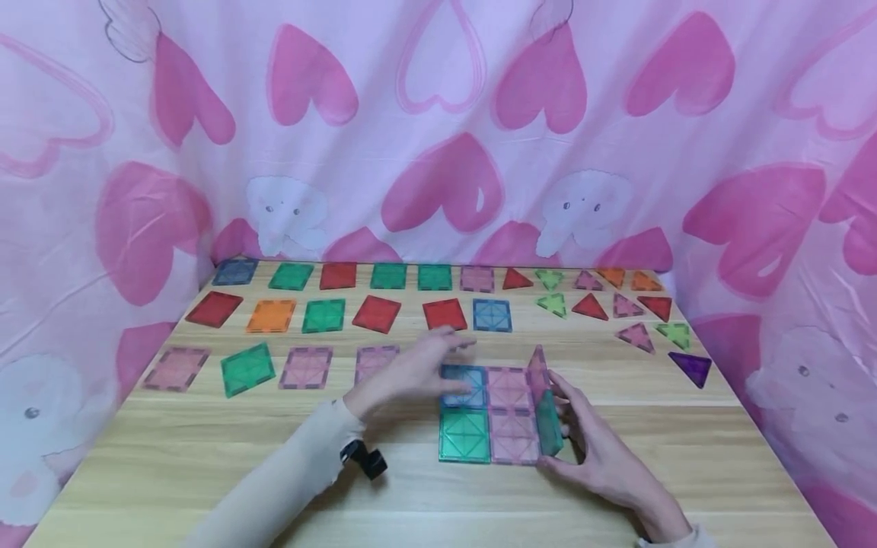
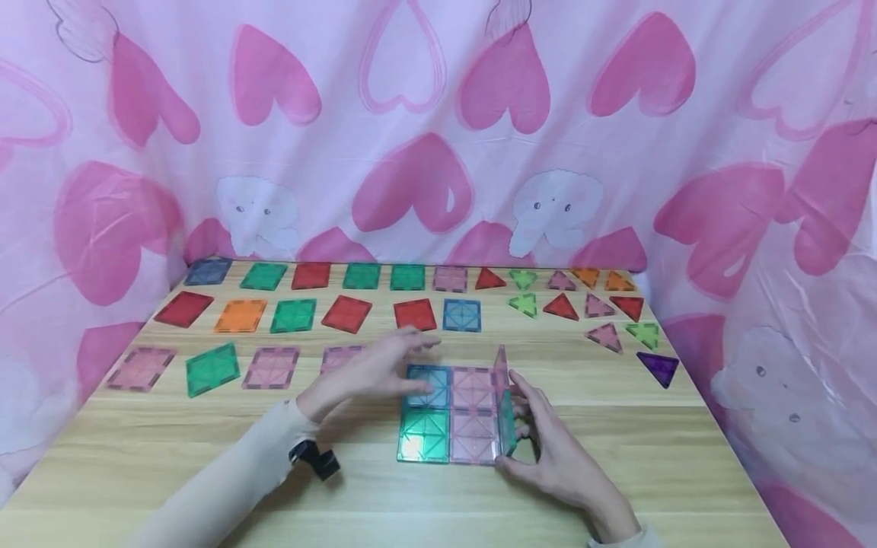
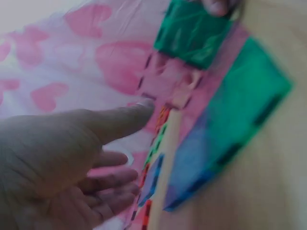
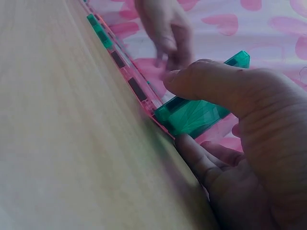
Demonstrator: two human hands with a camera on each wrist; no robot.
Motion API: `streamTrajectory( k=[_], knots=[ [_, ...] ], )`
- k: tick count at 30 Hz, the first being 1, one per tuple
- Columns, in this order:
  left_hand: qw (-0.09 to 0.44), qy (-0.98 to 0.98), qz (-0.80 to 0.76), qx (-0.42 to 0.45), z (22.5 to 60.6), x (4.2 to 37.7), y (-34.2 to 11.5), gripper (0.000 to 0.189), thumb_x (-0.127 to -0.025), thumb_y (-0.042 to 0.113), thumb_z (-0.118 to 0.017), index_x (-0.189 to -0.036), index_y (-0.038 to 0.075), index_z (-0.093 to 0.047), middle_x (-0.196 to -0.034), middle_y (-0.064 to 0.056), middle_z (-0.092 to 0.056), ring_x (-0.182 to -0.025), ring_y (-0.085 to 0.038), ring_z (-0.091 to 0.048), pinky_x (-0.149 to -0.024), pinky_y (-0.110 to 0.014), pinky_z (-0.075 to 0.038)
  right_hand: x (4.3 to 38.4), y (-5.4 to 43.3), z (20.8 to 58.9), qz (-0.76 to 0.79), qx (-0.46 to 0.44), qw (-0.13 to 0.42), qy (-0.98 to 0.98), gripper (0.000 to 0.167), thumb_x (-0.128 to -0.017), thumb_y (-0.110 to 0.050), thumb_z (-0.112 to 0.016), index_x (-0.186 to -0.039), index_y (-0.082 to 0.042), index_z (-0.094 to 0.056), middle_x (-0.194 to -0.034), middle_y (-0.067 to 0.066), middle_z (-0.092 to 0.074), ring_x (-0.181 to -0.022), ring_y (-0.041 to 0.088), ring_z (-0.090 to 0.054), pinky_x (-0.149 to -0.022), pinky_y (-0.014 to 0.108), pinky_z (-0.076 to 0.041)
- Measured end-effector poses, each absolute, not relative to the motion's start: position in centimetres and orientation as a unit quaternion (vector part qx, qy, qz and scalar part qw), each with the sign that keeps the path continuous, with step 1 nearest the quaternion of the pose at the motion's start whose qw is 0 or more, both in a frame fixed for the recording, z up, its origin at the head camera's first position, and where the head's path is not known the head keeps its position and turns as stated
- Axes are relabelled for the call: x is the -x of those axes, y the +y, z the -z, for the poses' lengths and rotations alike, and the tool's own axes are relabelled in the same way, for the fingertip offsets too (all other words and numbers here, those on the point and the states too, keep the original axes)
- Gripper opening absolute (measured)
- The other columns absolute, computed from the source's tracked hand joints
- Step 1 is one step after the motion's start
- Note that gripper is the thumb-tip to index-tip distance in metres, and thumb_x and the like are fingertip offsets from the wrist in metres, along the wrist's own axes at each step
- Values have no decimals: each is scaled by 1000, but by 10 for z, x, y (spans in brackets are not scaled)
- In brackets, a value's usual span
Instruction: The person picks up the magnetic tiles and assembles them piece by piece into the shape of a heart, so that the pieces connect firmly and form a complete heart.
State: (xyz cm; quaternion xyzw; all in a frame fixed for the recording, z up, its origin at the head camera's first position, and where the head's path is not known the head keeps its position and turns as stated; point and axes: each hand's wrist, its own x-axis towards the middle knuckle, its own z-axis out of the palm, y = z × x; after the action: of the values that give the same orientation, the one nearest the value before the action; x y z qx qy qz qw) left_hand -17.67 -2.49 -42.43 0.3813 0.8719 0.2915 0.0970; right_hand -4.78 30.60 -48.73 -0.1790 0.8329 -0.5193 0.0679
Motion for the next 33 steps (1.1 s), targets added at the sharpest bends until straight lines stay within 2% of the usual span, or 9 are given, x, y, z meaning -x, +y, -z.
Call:
streamTrajectory(
  k=[2, 6, 10, 13, 19, 22, 24, 28, 33],
  knots=[
    [74, 869, -299, -387, 422, 192, -17, 74, -97, 33, -90, -159, 6, -59, -156, -13, -64, -149, -33, -54, -122, -52, -49, 47, 307, 487, 515, 174, 69, 837, 128, -86, -22, -99, -179, -35, -12, -164, 17, -48, -140, 20, -59, -111, 20, -51],
    [45, 871, -301, -385, 427, 217, 3, 70, -100, 34, -87, -160, 10, -59, -160, -11, -60, -139, -31, -61, -121, -50, -50, 46, 310, 486, 503, 167, 67, 845, 124, -87, -25, -99, -178, -33, -15, -161, 13, -50, -139, 17, -57, -110, 18, -49],
    [37, 867, -297, -397, 439, 236, 21, 71, -101, 30, -84, -161, 3, -56, -165, -17, -54, -139, -32, -61, -123, -47, -47, 45, 310, 487, 496, 168, 64, 850, 119, -88, -26, -98, -178, -31, -20, -159, 9, -51, -135, 16, -59, -109, 19, -50],
    [46, 870, -290, -397, 448, 244, 29, 72, -102, 29, -82, -162, 1, -54, -169, -19, -48, -156, -32, -47, -131, -45, -38, 45, 309, 487, 493, 162, 68, 852, 117, -89, -28, -97, -177, -33, -22, -160, 7, -51, -135, 16, -59, -109, 21, -51],
    [71, 883, -273, -376, 455, 249, 35, 74, -104, 31, -81, -166, 3, -50, -179, -19, -35, -169, -36, -27, -135, -46, -28, 44, 307, 489, 504, 146, 81, 847, 117, -88, -27, -98, -176, -38, -22, -161, 5, -50, -135, 19, -60, -110, 23, -51],
    [81, 888, -257, -372, 458, 250, 36, 74, -105, 33, -80, -166, 4, -50, -179, -20, -33, -170, -38, -23, -136, -48, -26, 44, 307, 488, 511, 147, 83, 843, 117, -88, -26, -98, -176, -38, -23, -161, 5, -49, -136, 20, -59, -111, 23, -51],
    [83, 891, -247, -372, 459, 251, 35, 72, -105, 34, -79, -165, 5, -52, -178, -18, -36, -169, -36, -27, -136, -48, -27, 44, 307, 488, 514, 147, 86, 841, 117, -88, -26, -98, -176, -38, -23, -162, 5, -49, -137, 20, -58, -111, 22, -51],
    [61, 891, -236, -383, 460, 253, 36, 63, -103, 34, -82, -158, 9, -62, -167, -12, -53, -159, -30, -43, -132, -50, -35, 46, 307, 488, 511, 149, 86, 842, 116, -89, -28, -97, -177, -36, -23, -162, 5, -49, -138, 19, -58, -111, 21, -51],
    [27, 883, -223, -411, 456, 252, 38, 53, -100, 31, -87, -147, 12, -72, -148, -6, -70, -143, -26, -58, -122, -41, -48, 49, 307, 487, 505, 150, 84, 846, 116, -88, -29, -98, -177, -36, -23, -161, 5, -50, -138, 18, -58, -111, 21, -51]
  ],
)
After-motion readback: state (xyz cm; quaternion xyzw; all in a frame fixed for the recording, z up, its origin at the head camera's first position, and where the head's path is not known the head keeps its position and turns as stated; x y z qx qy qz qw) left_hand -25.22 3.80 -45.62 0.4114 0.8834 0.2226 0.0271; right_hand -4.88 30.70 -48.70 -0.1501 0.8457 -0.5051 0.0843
